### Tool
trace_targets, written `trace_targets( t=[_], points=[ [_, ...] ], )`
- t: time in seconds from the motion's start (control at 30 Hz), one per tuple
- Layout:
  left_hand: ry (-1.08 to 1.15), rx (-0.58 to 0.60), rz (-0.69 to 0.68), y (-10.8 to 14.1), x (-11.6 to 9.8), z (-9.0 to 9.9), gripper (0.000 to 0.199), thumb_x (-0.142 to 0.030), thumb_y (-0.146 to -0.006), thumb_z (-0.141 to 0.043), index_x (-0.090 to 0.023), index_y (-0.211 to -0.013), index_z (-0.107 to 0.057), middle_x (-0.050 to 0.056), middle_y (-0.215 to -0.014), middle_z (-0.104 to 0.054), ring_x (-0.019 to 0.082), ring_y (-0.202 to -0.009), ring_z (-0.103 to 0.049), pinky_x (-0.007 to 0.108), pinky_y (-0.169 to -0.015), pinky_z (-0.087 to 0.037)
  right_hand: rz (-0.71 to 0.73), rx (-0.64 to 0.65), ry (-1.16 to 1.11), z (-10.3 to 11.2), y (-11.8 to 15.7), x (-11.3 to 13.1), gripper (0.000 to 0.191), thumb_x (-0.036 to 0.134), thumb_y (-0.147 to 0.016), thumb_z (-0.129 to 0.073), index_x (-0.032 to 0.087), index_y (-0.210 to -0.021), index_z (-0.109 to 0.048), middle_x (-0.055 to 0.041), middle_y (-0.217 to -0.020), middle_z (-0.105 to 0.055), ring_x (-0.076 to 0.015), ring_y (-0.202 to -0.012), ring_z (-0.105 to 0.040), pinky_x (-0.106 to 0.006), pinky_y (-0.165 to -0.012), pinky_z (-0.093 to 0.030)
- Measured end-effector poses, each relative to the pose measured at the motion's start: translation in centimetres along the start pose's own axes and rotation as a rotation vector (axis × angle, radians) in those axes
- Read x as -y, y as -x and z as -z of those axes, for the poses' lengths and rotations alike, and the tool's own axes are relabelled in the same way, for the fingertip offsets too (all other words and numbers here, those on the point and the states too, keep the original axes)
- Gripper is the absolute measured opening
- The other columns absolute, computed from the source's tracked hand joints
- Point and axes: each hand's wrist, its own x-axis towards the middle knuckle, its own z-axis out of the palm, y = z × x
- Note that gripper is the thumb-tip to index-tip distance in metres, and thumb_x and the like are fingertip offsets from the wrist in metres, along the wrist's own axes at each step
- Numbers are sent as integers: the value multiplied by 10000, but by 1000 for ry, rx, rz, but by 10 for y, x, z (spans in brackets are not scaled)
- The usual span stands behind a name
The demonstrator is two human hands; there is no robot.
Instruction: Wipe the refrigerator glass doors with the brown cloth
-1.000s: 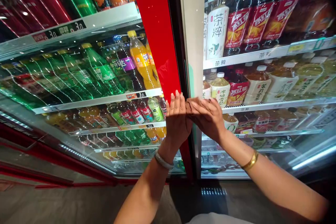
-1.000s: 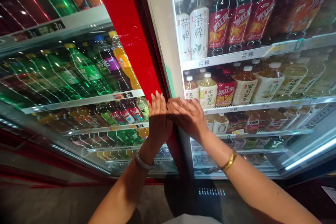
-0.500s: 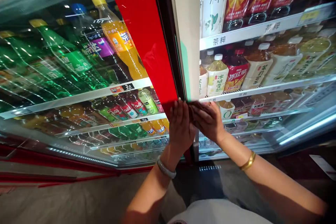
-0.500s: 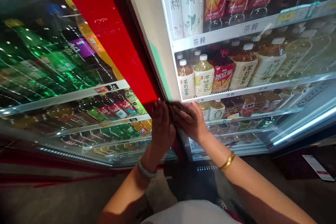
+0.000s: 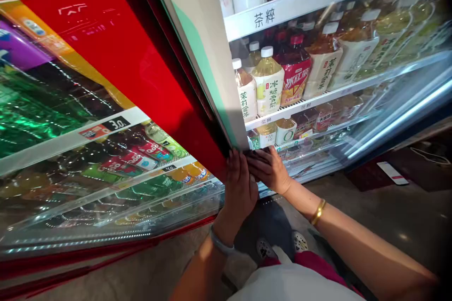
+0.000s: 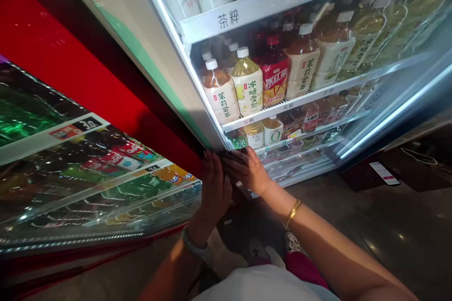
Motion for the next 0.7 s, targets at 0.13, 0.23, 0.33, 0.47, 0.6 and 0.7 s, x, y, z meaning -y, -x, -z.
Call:
trace_targets(
  t=[0.13,0.23,0.33,0.47,0.6,0.7],
  points=[
    [38,-9,30,6,0,-10,808,-169,-1032,-412,-158,-1680,72,172,-1756,69,297,-1635,-36,487,-1319,-275,-27,-33,-28,-2,0,4,296,236,-1011,-602,370,-1251,-711,32,-1244,-759,-193,-1341,-590,-514,-1281,-347],
    [120,-63,26,4,0,-10,830,-180,-1037,-444,-179,-1680,81,151,-1757,124,286,-1640,12,472,-1335,-214,-69,-77,6,-2,-19,4,395,246,-1003,-629,457,-1337,-637,78,-1290,-730,-165,-1424,-516,-493,-1297,-337],
    [194,-68,42,4,-1,-13,831,-199,-1044,-459,-192,-1682,72,157,-1763,110,299,-1642,3,493,-1332,-213,-86,-39,31,-6,-10,2,388,249,-1018,-601,475,-1330,-644,87,-1293,-727,-172,-1407,-534,-491,-1283,-360],
    [231,-5,92,14,-5,-23,840,-223,-1051,-471,-209,-1680,85,161,-1763,124,299,-1644,10,503,-1330,-206,-69,66,-11,-9,35,4,317,257,-1032,-561,368,-1290,-708,16,-1314,-728,-219,-1357,-573,-526,-1229,-421],
    [258,9,122,21,-8,-29,836,-245,-1058,-473,-215,-1680,84,160,-1763,118,296,-1642,11,502,-1333,-191,-111,97,-26,-5,30,6,380,251,-1015,-591,393,-1361,-659,15,-1397,-683,-223,-1446,-488,-541,-1256,-387],
    [286,-23,116,20,-7,-31,824,-251,-1064,-456,-205,-1680,89,163,-1759,116,291,-1640,6,493,-1337,-183,-142,-10,34,-5,3,2,438,273,-1003,-636,457,-1399,-608,54,-1371,-693,-196,-1503,-422,-517,-1289,-349]
  ],
)
